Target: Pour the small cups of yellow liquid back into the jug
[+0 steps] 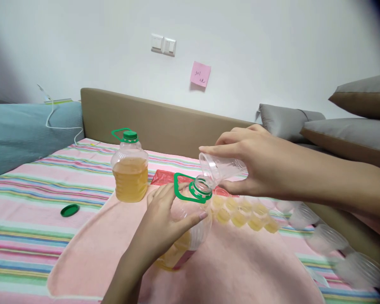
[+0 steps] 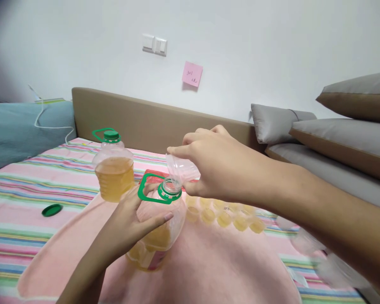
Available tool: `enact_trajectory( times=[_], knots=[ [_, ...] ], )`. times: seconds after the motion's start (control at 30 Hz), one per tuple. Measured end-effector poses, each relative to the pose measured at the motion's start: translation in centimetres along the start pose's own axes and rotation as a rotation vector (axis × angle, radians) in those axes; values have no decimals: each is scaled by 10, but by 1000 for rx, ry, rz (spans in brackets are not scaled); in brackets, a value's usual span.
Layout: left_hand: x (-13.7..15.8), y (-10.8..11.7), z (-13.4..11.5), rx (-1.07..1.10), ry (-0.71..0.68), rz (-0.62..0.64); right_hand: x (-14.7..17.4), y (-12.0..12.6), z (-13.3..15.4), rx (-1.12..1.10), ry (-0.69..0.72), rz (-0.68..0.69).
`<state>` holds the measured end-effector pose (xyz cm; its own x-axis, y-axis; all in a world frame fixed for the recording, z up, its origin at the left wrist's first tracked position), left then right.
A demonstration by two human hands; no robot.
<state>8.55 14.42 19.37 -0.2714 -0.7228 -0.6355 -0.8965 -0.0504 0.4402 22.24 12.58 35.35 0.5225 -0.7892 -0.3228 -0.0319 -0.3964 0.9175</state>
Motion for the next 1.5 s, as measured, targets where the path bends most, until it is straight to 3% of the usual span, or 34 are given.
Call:
enact_trajectory(
  times=[0.9, 1.5],
  knots=[
    [0, 1, -4, -1, -10, -2, 6, 3, 6, 23, 162, -70],
    [3, 2, 1, -41, 47, -30, 13, 11, 14, 140, 212, -219]
  ],
)
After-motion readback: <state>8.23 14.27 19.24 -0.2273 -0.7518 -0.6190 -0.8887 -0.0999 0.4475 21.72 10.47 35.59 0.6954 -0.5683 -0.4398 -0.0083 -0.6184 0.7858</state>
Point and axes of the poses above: each hand's wrist, its own x-axis away from the middle knuckle, its own y-axis out of the back of the hand, z = x × y, the point moved 9 cm from there along -x, towards the middle knuckle, and after that the axes turned 15 degrees about -y, right-handed, at the moved point
